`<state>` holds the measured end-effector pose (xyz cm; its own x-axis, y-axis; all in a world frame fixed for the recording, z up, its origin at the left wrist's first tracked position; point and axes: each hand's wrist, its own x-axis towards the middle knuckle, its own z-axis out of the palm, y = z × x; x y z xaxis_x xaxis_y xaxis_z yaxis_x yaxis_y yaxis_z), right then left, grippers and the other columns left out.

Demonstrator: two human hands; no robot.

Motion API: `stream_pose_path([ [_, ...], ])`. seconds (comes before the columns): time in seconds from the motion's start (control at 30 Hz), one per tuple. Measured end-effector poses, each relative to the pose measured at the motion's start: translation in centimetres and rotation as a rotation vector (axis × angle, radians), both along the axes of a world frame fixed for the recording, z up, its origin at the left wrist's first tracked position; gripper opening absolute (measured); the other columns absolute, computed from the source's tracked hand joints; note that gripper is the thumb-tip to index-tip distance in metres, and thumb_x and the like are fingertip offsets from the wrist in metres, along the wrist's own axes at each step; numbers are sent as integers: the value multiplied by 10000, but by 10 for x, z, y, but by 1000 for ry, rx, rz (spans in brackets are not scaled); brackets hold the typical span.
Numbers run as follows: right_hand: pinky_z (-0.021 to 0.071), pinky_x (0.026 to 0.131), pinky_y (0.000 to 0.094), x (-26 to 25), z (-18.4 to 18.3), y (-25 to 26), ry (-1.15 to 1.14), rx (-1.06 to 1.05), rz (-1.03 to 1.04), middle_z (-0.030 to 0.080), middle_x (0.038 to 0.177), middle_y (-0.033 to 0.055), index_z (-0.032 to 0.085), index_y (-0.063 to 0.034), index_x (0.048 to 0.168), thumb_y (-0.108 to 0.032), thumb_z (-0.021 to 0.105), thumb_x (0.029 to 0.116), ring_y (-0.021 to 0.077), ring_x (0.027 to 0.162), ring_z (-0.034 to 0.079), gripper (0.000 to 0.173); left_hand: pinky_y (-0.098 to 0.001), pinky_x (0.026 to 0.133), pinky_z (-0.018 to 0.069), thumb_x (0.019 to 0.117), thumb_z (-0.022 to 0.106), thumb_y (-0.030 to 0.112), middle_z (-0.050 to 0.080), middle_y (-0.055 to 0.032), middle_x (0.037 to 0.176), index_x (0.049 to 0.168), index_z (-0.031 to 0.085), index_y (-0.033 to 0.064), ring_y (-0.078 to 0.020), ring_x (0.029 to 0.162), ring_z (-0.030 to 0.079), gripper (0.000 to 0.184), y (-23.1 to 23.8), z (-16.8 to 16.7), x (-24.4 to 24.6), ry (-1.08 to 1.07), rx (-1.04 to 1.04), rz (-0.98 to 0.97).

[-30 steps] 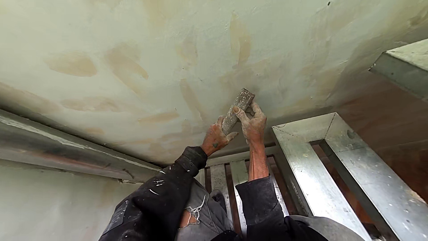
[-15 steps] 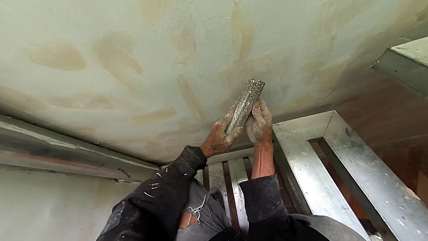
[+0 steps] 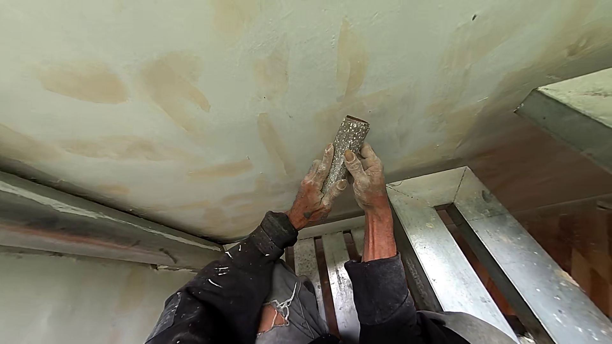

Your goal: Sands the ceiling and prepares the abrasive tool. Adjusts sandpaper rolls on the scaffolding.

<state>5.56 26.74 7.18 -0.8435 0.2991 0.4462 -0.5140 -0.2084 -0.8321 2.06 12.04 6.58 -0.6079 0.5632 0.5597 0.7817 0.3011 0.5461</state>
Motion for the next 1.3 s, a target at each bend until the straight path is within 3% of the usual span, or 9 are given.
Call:
stream_pose_path([
  [0.13, 590, 819, 225, -3, 40, 34, -26, 397, 101, 727, 1121, 25, 532, -47, 1391, -332, 555, 1043, 36, 929, 700, 450, -379, 880, 569, 1015, 555, 365, 605, -217, 1243, 1583, 357, 70, -237, 1051, 653, 670, 3, 17, -3, 154, 39, 130],
  [0.2, 578, 917, 298, -17, 80, 64, -20, 637, 88, 723, 1144, 85, 558, -2, 1385, -328, 556, 1032, 91, 998, 699, 481, -396, 660, 553, 1009, 551, 365, 583, -209, 1106, 1562, 416, 99, -263, 850, 627, 628, -1, 27, -7, 266, 17, 251],
  [0.3, 606, 906, 386, -14, 158, 102, -111, 849, -8, 728, 1115, 126, 512, -32, 1443, -431, 550, 1033, 183, 1005, 729, 573, -362, 589, 504, 1022, 474, 352, 558, -188, 1060, 1548, 442, 112, -245, 797, 581, 579, -5, 35, -20, 402, 74, 378],
  [0.47, 546, 548, 293, 60, 217, 127, -200, 1302, -70, 719, 794, 26, 650, -140, 1320, -458, 567, 1009, 115, 623, 661, 452, -352, 545, 476, 1020, 492, 365, 524, -172, 1039, 1532, 480, 155, -243, 774, 564, 554, 3, 32, -41, 517, 82, 493],
  [0.57, 527, 532, 392, 74, 183, 159, -474, 1451, 44, 676, 711, 41, 700, -121, 1287, -380, 660, 984, 159, 550, 598, 400, -443, 694, 418, 1008, 527, 390, 559, -196, 997, 1472, 567, 230, -321, 844, 551, 493, 17, 38, -54, 653, 16, 599],
  [0.7, 498, 922, 605, 91, 73, 217, -1034, 1500, 238, 699, 1073, 245, 663, -10, 1280, -396, 627, 1008, 389, 991, 676, 474, -546, 906, 319, 1002, 525, 466, 580, -173, 935, 1411, 616, 361, -355, 924, 532, 433, 33, 56, -71, 862, 54, 741],
  [0.8, 474, 971, 657, 110, -14, 256, -1130, 1449, 80, 679, 1177, 274, 669, -14, 1267, -400, 609, 1012, 453, 1120, 646, 466, -708, 1085, 223, 988, 552, 461, 589, -237, 1273, 1423, 577, 367, -446, 1300, 483, 446, 34, 61, -78, 964, 134, 717],
  [0.9, 456, 989, 670, 116, -75, 276, -1049, 1360, -239, 609, 1305, 284, 648, -10, 1309, -393, 606, 1010, 473, 1217, 588, 487, -742, 1149, 117, 1024, 528, 346, 325, -332, 1574, 1515, 465, 295, -510, 1500, 232, 497, 32, 67, -82, 939, 66, 517],
  [1.3, 431, 992, 677, 74, -144, 308, -1104, 980, -476, 655, 1209, 316, 616, 2, 1338, -586, 430, 1036, 487, 1172, 612, 686, -647, 1208, 218, 983, 582, 91, 328, -349, 1574, 1475, 545, 205, -486, 1484, 312, 506, 40, 43, -68, 766, 16, 390],
])
